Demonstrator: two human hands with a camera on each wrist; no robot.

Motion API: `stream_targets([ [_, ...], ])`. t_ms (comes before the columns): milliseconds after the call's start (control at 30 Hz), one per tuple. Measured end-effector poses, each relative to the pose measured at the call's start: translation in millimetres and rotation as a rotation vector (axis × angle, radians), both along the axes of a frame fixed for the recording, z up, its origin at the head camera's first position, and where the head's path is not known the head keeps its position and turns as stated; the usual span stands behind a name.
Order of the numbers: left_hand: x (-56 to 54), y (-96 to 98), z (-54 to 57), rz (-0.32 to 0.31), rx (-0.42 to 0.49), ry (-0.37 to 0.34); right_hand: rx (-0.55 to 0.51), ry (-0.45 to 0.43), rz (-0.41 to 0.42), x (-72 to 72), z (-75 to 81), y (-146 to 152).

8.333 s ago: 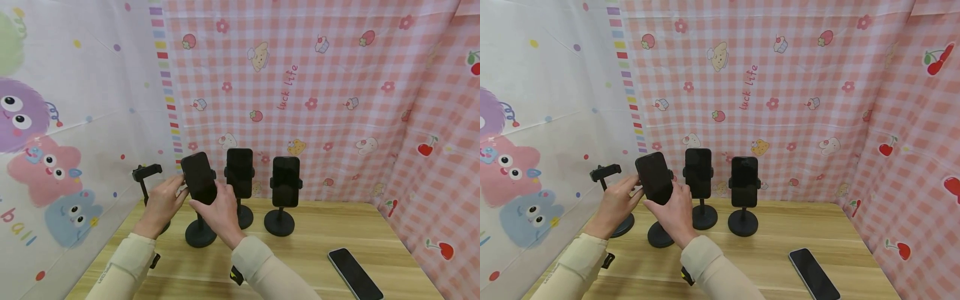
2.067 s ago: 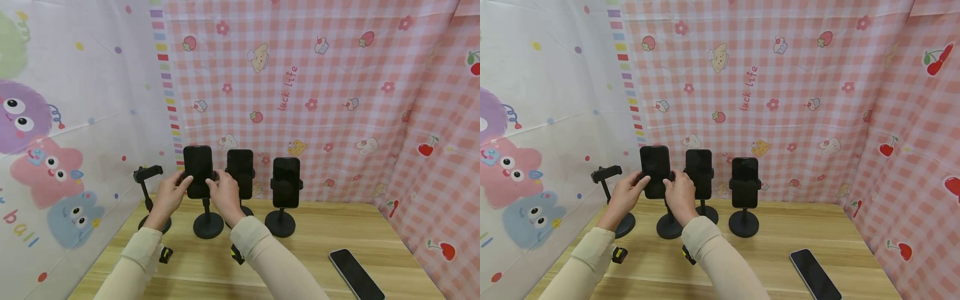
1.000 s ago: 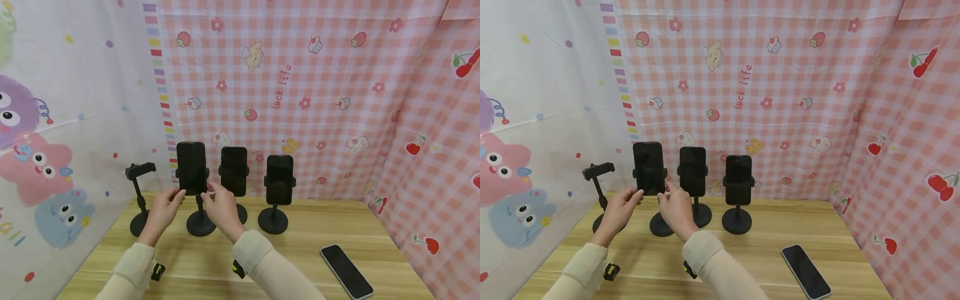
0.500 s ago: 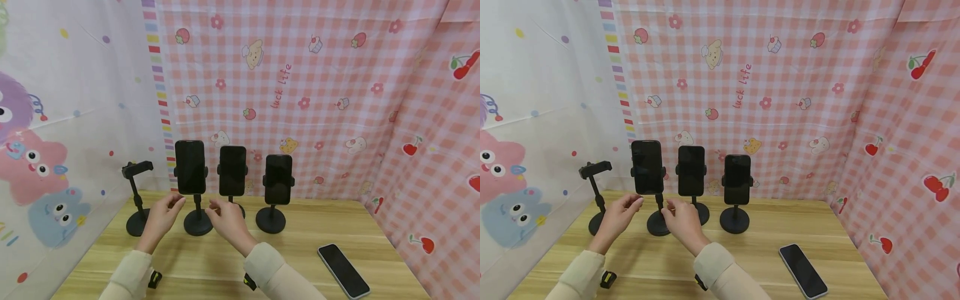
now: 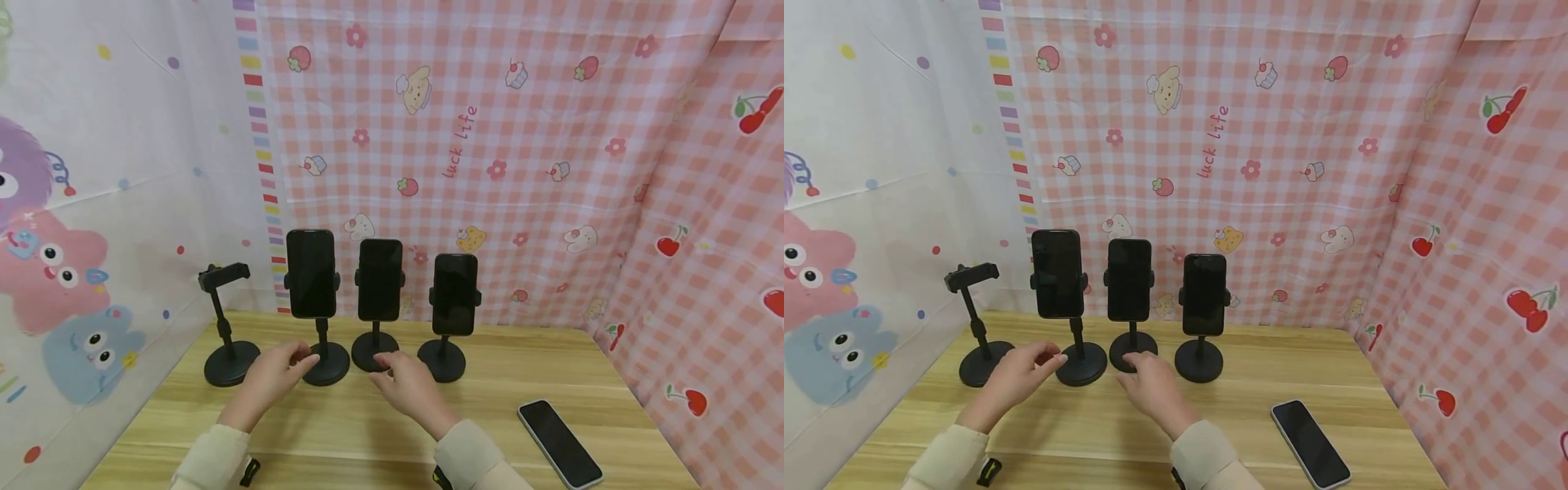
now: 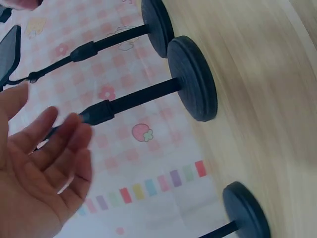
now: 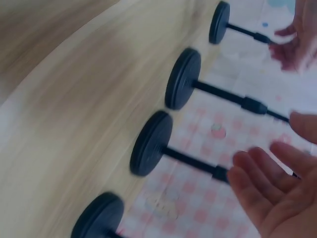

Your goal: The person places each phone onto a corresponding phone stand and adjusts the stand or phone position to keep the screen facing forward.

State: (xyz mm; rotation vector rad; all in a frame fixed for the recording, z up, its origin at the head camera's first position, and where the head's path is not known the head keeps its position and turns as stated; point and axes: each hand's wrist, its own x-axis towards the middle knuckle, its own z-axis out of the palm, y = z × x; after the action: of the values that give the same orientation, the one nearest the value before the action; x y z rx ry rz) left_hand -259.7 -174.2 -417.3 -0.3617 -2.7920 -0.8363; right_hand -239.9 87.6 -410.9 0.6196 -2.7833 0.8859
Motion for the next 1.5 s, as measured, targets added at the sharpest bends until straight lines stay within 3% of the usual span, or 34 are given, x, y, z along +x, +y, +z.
stream_targets([
  [167,5.3,5.0,-4.3,-0.033,-0.215,-0.109,0.078,-0.024,0.009,4.3,-7.5,27.0],
  [333,11.5,6.0,-10.7,-0.062,-0.309,-0.195,0.11,-0.024,-0.026,9.7,-17.5,54.2],
  [433,16.9,5.0,-13.8,-0.068,-0.343,-0.208,0.146,-0.046,-0.051,14.1,-23.4,71.2],
  [800,34.3,-0.5,-19.9,-0.059,-0.373,-0.194,0.246,-0.164,-0.221,41.5,-36.3,134.3],
  [967,34.1,-6.7,-24.4,-0.036,-0.368,-0.213,0.269,-0.205,-0.298,54.5,-43.0,152.4],
  [1300,31.6,-28.4,-23.0,0.01,-0.359,-0.283,0.24,-0.375,-0.388,71.4,-62.1,165.0],
  [1500,27.4,-45.3,-26.3,0.028,-0.36,-0.285,0.236,-0.38,-0.408,75.4,-64.6,167.8],
])
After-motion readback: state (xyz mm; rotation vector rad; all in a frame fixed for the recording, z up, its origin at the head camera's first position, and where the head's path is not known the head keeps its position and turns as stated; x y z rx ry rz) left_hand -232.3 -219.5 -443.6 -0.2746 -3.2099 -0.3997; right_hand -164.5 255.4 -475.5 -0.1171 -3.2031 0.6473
